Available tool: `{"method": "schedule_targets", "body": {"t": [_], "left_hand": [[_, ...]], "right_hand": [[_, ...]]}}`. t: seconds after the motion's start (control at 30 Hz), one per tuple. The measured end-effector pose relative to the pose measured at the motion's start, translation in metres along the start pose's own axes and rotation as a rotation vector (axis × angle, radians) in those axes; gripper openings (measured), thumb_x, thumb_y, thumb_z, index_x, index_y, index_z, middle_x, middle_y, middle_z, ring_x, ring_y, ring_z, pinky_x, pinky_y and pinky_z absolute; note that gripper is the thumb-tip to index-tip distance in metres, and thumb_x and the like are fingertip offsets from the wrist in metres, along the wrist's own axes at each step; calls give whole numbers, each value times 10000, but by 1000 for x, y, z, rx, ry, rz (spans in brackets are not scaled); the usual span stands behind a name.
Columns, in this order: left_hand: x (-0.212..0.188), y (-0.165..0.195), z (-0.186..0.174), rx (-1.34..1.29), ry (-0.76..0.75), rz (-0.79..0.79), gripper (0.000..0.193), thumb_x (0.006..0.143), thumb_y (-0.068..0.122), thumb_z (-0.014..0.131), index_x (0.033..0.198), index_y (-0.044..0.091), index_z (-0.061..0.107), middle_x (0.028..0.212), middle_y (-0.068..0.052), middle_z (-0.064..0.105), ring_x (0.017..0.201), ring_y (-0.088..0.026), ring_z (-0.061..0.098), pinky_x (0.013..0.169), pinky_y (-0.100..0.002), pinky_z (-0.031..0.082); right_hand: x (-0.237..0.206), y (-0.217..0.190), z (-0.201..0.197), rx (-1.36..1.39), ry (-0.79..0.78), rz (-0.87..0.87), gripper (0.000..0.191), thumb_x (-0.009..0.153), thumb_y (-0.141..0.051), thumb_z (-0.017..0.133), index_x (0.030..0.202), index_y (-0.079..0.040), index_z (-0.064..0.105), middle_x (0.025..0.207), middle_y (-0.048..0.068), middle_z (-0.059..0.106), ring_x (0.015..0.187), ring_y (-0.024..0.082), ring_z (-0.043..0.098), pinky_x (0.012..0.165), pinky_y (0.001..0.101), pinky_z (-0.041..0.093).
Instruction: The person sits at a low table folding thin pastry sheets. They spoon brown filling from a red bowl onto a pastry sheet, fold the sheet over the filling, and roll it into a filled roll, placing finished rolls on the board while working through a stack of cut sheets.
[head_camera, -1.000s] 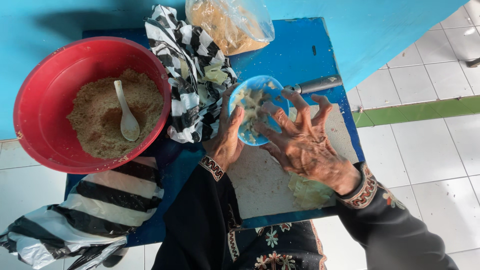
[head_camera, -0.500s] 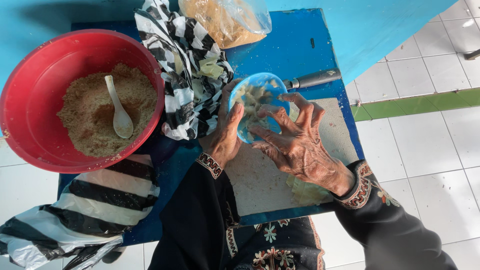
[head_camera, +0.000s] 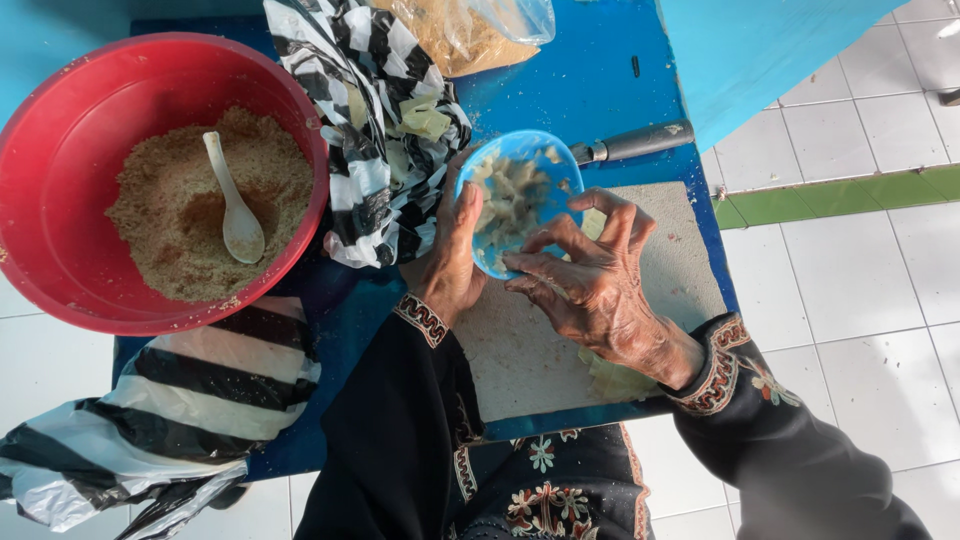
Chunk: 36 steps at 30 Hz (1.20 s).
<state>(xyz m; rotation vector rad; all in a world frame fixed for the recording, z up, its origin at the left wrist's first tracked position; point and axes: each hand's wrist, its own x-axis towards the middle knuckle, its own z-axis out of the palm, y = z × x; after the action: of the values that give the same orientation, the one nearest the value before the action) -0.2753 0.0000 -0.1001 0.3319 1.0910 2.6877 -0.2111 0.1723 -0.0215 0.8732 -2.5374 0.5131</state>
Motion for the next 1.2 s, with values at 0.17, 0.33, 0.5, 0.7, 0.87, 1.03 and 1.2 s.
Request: {"method": "schedule_targets", "body": {"t": [0.17,0.33,0.5,0.7,0.87,1.03,1.2], "left_hand": [[3,-2,-2,44,31,-29,756,956,583,598,1529,180,316,1446,-118,472,1346,-283,527,1026,-449,554],[4,-7,-3,70,6,-23,766,954,584,644,1513,152,346,1444,-142,472,1372,-266,496,1076,-455,531],[4,-7,-4,70,-6,-11,794,919,600,659,1502,158,349,1453,-124,475,1370,-251,502,1065,-447,542],[2,-5,-5,-39,-108,-30,757,962,557,665,1503,133,349,1412,-138,522,1319,-284,542,1066,-464,517],[0,-2,-3,-39,-113,-51,707,988,532,644,1505,137,366,1422,-130,517,1342,-265,529,1099,-455,496],[-2,1,1,-35,-117,-85,685,989,532,613,1506,148,380,1450,-129,512,1364,-277,525,1096,-470,503],[-2,3,2,-77,-113,-106,659,1006,519,579,1522,166,372,1449,-123,514,1359,-278,532,1097,-476,499]], "right_hand": [[-5,0,-5,-71,9,5,378,756,-333,893,1116,-259,801,1202,-59,617,1261,365,394,912,564,252],[-6,1,-10,-49,-5,-4,365,725,-337,906,1066,-274,791,1186,-65,604,1252,338,392,924,562,259],[1,10,-26,-58,-2,27,466,714,-503,873,1084,-242,764,1267,-2,564,1228,350,363,956,600,259],[8,10,-34,-275,-107,-132,529,829,-608,777,1199,-229,767,1391,45,506,1320,374,339,1017,628,250],[10,7,-37,-242,-125,-141,412,815,-616,768,1078,-298,773,1324,-23,526,1331,347,352,1037,621,253],[9,10,-46,-249,-136,-106,574,747,-680,764,1113,-239,787,1323,37,529,1278,384,355,991,631,239],[9,10,-45,-122,-155,-80,491,758,-611,805,1091,-252,767,1310,20,526,1281,364,362,1003,610,235]]}}
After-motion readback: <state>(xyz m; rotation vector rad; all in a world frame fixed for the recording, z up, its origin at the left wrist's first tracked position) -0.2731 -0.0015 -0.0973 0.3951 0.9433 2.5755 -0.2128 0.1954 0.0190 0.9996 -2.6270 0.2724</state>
